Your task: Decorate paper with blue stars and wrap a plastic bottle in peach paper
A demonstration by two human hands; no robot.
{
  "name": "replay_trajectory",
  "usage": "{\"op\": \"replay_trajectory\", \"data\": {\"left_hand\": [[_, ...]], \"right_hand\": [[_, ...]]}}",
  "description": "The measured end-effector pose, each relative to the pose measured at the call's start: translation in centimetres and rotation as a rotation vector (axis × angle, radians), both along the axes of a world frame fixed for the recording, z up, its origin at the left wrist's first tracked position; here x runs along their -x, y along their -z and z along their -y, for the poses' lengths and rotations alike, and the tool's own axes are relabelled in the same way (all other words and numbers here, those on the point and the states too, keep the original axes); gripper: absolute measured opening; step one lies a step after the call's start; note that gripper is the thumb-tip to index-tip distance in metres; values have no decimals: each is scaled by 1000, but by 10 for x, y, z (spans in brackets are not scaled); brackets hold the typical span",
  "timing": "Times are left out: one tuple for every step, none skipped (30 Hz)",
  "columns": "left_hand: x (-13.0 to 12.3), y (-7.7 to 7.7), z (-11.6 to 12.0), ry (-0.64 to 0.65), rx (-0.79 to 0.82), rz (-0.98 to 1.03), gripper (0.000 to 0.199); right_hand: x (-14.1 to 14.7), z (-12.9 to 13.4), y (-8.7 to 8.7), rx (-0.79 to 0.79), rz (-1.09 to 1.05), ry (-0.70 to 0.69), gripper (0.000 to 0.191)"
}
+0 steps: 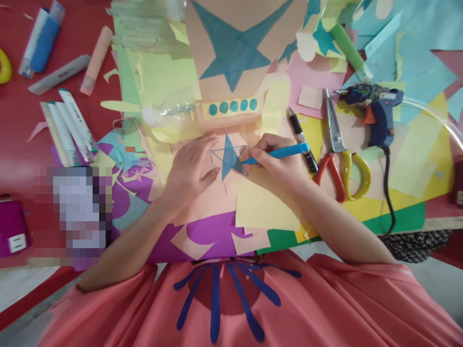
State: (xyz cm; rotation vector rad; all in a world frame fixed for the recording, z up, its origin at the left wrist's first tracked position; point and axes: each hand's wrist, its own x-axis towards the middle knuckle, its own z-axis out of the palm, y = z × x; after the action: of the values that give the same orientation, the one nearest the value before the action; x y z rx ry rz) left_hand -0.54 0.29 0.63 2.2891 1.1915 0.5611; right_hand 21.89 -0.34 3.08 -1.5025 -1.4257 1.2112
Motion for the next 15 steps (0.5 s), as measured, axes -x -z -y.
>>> {"op": "replay_trajectory", "data": {"left_hand": [[0,0,0,-2,-7,0,54],[0,0,0,-3,-11,-2,53],[0,0,0,-2,-10,-3,53],[0,0,0,-1,-4,-4,53],[-1,0,0,-1,3,-2,53],[-1,0,0,-3,11,3,53],[-1,0,1,-6,17,6,53],[-1,0,0,-9,20,6,53],[-1,0,0,-9,21,3,53],[-1,0,0,-6,21,-3,53],[-1,0,0,-4,22,-8,53],[0,0,0,-5,24,-12,53],[0,0,0,-6,26,-12,53],[0,0,-1,-7,27,-10,54],[0,0,-1,-6,25,-7,54]], "right_hand": [[0,0,-1,-10,7,5,26],[1,-1,-2,-19,11,7,27],[1,-1,-3,-25,16,8,28],[1,-1,-4,-22,20,1,28],[2,0,-5,-13,19,-12,27],[2,0,-6,-2,14,-28,26],[2,0,-6,10,10,-45,26],[2,0,-7,20,8,-58,25],[2,0,-7,27,5,-68,25],[2,1,-8,32,-1,-77,25],[2,1,-8,35,-12,-82,25],[2,1,-8,38,-25,-86,25],[1,1,-8,42,-37,-90,24],[1,1,-7,43,-44,-91,24],[1,1,-7,39,-44,-85,25]]}}
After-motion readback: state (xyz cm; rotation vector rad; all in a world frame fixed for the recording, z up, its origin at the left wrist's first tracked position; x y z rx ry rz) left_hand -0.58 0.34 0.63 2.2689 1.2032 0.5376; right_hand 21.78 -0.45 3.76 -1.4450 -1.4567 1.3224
